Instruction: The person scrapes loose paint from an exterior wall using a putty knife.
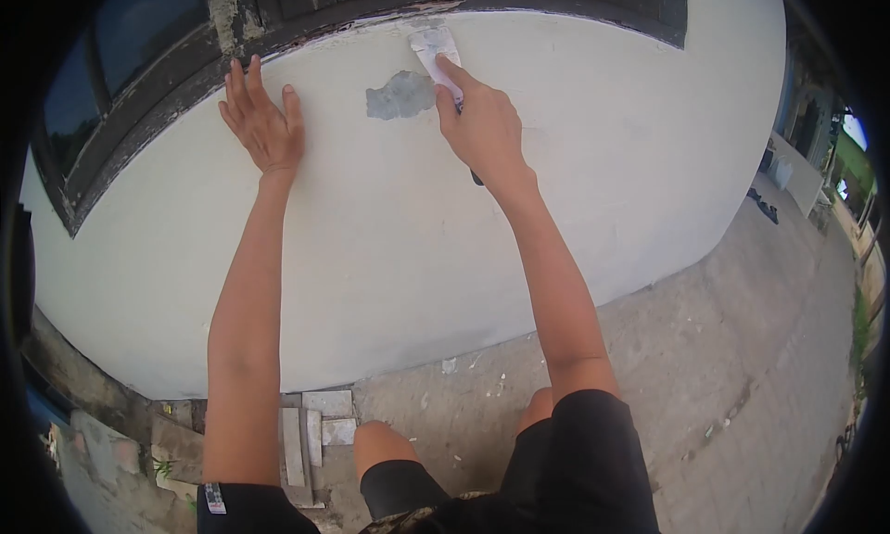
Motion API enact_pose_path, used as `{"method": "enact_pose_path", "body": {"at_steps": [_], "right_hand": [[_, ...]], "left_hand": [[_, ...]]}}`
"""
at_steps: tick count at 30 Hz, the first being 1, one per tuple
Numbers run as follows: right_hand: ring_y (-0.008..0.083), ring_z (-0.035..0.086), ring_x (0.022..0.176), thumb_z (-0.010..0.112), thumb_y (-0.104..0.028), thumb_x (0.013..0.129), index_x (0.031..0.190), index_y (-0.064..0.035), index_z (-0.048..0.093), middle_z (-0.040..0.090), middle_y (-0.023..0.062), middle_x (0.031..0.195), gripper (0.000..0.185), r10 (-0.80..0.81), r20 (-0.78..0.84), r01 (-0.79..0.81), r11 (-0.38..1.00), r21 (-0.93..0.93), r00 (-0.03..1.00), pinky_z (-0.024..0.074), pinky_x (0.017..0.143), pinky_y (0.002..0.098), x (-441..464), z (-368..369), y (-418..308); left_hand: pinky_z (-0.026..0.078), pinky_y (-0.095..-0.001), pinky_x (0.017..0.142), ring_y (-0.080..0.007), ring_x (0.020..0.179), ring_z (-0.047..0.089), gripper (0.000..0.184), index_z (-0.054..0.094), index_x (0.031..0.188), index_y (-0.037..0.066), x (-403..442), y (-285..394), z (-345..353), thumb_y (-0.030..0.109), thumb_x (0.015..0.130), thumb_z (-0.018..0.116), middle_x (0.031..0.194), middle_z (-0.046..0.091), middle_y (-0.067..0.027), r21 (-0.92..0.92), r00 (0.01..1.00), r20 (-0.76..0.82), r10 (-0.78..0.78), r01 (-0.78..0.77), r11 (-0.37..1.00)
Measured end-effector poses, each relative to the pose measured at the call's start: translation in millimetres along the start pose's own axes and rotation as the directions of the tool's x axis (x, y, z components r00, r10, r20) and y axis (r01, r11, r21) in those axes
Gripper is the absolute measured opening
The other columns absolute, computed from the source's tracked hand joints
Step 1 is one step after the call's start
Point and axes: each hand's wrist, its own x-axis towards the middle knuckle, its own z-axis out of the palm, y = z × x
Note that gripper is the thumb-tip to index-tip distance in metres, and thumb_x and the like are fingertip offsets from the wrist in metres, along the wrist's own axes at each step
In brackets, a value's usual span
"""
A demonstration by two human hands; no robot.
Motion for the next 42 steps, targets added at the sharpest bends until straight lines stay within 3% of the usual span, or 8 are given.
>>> {"method": "enact_pose_path", "body": {"at_steps": [12,24,42], "right_hand": [[0.0347,0.067,0.068,0.057,-0.023,0.097,0.135,-0.0144,0.062,0.069,0.0178,0.073,0.040,-0.093,-0.066,0.091,0.995,-0.038,0.993,0.0523,0.066,0.0433,11,10,-4],[0.0354,0.068,0.070,0.056,-0.021,0.096,0.134,-0.0143,0.062,0.070,0.0184,0.075,0.039,-0.049,0.022,0.052,0.992,-0.117,0.999,0.0527,0.066,0.0451,4,5,-24],[0.0363,0.068,0.071,0.057,-0.019,0.096,0.134,-0.0138,0.063,0.069,0.0192,0.076,0.039,-0.119,-0.039,0.114,0.987,-0.110,0.992,0.0524,0.067,0.0451,9,14,-26]], "left_hand": [[0.013,-0.0574,0.120,-0.0334,0.149,0.024,0.062,0.034,0.152,0.017,-2,2,-1,0.031,0.095,0.053,0.158,0.030,-0.0117,0.002,1.000,0.002,0.002,-0.002,1.000],[0.012,-0.0568,0.121,-0.0321,0.149,0.024,0.062,0.034,0.152,0.018,-3,1,-1,0.032,0.095,0.053,0.159,0.030,-0.0107,-0.019,1.000,0.008,-0.007,0.007,1.000],[0.012,-0.0566,0.121,-0.0323,0.149,0.025,0.062,0.034,0.152,0.018,-4,-1,-1,0.033,0.095,0.053,0.158,0.030,-0.0109,-0.025,1.000,0.002,-0.001,0.001,1.000]]}}
